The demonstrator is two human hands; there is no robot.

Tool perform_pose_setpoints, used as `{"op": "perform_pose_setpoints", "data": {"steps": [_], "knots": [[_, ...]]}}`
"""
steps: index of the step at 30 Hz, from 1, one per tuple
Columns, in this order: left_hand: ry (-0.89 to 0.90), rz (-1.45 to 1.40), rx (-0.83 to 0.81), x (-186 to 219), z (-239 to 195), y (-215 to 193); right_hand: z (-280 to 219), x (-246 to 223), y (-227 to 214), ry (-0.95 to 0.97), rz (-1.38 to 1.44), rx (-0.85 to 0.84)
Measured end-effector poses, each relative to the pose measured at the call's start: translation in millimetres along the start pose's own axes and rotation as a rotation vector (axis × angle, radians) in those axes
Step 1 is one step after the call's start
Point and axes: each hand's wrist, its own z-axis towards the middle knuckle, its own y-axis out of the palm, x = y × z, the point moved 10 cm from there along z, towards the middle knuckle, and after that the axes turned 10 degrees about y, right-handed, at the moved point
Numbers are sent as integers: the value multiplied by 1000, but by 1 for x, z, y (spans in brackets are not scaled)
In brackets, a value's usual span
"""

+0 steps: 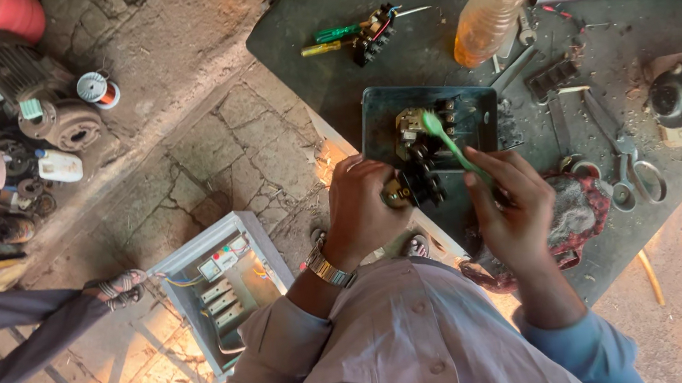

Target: The person cleans electrical components using a toothbrush and a liquid from a plastic bottle. They scrub the components, pour liquid onto them, and continue scrubbing. The person handles multiple small parts and tools on a cluttered workbench.

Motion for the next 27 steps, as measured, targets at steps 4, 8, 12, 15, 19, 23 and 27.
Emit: {"op": "perform_pose_setpoints", "data": {"steps": [4, 8, 12, 15, 19, 23, 27], "knots": [[4, 52, 162, -2, 0, -19, -20, -27, -6, -95, -58, -117], [-138, 94, 127, -13, 0, -15, -28, -41, 11, -132, -127, -182], [3, 142, 258, 6, -1, -22, -24, -41, 16, -136, -112, -125], [-99, 77, 218, -9, -1, -19, -23, -41, 17, -156, -115, -143], [-153, 83, 237, -22, -2, -25, -26, -35, 22, -117, -138, -193], [-135, 121, 276, -24, -4, -31, -30, -34, 19, -155, -100, -190], [-17, 58, 373, -22, 0, -52, -22, -41, 5, -188, 2, -142]]}}
